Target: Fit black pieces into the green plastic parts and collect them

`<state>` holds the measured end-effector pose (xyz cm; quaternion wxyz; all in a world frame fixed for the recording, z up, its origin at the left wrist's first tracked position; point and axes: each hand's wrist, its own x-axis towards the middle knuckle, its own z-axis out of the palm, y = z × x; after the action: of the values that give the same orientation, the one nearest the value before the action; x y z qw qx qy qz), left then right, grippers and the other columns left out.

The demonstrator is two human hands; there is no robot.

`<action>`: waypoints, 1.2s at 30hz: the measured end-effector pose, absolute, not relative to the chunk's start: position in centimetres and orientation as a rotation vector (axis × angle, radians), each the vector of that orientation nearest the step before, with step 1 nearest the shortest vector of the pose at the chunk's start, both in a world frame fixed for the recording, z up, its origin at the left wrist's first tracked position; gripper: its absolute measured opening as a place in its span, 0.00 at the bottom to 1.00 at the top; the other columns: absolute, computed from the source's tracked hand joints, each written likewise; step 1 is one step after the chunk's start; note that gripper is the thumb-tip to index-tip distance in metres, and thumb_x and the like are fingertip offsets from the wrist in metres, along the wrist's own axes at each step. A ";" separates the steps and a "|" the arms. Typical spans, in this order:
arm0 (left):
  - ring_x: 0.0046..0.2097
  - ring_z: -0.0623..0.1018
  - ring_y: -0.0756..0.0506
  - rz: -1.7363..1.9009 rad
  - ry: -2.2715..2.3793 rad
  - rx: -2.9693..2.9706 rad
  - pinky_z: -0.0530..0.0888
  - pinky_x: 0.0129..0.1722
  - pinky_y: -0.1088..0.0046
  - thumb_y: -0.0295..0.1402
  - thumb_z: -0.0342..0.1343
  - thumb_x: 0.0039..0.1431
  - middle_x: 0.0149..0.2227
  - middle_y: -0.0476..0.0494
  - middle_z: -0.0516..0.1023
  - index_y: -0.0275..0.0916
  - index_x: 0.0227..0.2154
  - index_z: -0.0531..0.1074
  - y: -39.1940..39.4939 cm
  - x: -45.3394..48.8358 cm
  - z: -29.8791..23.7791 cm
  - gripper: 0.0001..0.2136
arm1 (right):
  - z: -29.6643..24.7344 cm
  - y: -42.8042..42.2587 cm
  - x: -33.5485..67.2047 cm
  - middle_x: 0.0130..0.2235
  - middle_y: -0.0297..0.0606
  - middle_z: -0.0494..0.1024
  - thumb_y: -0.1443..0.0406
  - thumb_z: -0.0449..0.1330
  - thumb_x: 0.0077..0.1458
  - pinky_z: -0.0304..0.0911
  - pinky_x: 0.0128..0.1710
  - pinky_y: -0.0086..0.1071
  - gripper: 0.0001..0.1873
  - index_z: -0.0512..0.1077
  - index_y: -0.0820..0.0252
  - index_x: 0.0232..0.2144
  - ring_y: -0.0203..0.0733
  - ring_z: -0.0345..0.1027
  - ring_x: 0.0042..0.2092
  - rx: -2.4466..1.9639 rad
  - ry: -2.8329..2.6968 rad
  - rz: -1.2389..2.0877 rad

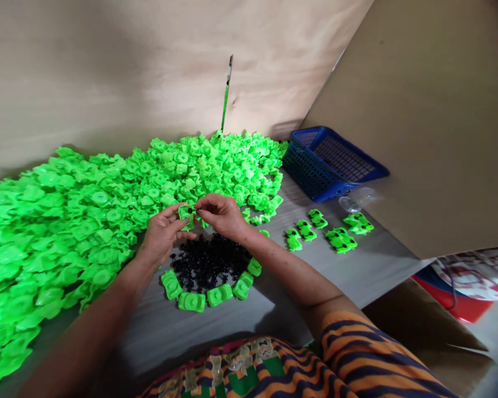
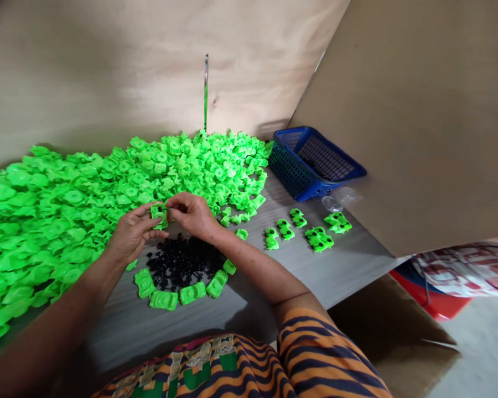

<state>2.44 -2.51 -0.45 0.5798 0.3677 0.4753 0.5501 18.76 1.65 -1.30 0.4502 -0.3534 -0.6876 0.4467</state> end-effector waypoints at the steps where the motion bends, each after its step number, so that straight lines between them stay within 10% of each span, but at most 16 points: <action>1: 0.32 0.78 0.47 1.285 1.106 0.856 0.82 0.26 0.69 0.33 0.73 0.35 0.32 0.48 0.79 0.36 0.43 0.78 -2.5 2.5 -0.5 0.27 | -1.2 1.6 18.8 0.29 0.32 0.78 0.67 0.59 0.53 0.64 0.33 0.26 0.05 0.75 0.62 0.33 0.33 0.72 0.31 -0.880 -1.695 1.094; 36: 0.30 0.74 0.50 1.265 1.007 0.779 0.84 0.35 0.65 0.30 0.67 0.39 0.27 0.53 0.72 0.37 0.41 0.80 -2.8 2.7 0.1 0.21 | -0.9 0.7 18.8 0.31 0.34 0.74 0.70 0.57 0.59 0.63 0.36 0.30 0.06 0.74 0.58 0.33 0.36 0.67 0.33 -0.888 -1.924 0.534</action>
<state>2.67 -2.80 0.10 0.6238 0.3392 0.4385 0.5510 18.78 0.67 -0.93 0.4602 -0.3607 -0.7817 0.2169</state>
